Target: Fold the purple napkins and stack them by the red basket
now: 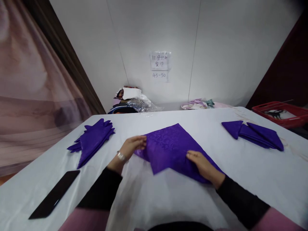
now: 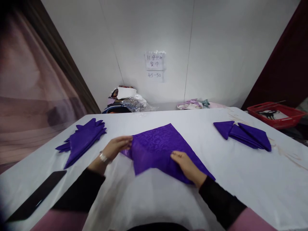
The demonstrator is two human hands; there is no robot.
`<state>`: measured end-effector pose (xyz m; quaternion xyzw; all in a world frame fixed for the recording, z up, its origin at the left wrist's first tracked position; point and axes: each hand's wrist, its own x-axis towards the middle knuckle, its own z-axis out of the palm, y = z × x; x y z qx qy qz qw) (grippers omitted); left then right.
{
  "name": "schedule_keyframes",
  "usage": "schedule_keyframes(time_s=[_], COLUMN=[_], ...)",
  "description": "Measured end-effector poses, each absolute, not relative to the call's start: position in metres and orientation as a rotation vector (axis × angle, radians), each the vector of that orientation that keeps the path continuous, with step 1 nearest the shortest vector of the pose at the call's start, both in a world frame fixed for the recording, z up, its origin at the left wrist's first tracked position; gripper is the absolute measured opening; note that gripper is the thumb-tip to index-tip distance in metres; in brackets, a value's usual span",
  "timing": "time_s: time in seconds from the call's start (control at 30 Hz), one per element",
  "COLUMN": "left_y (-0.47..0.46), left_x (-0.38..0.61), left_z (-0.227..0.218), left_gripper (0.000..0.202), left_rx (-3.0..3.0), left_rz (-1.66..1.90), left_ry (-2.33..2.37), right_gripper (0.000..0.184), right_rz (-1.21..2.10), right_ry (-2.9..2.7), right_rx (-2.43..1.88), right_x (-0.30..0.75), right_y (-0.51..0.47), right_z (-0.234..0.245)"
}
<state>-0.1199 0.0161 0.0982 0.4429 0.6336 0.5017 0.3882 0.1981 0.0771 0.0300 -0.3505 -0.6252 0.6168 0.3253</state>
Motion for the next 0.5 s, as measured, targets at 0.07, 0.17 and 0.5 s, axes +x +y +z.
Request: schedule_keyframes(time_s=[0.07,0.17,0.5], left_y=[0.062,0.101,0.084], left_x=[-0.115,-0.111,-0.156], left_z=[0.094,0.07,0.017], left_gripper=[0.048,0.051,0.037], left_rx=[1.411,1.488,1.67], left_rz=[1.21,1.123,0.642], left_ry=[1.839,2.021,2.491], right_gripper=[0.028,0.031,0.064], right_rz=[1.629,1.597,1.608], right_ry=[-1.359,-1.237,-1.501], right_rx=[-1.034,-1.25,-1.379], right_x=[0.198,0.209,0.257], right_y=[0.112,0.145,0.109], right_z=[0.026,0.013,-0.005])
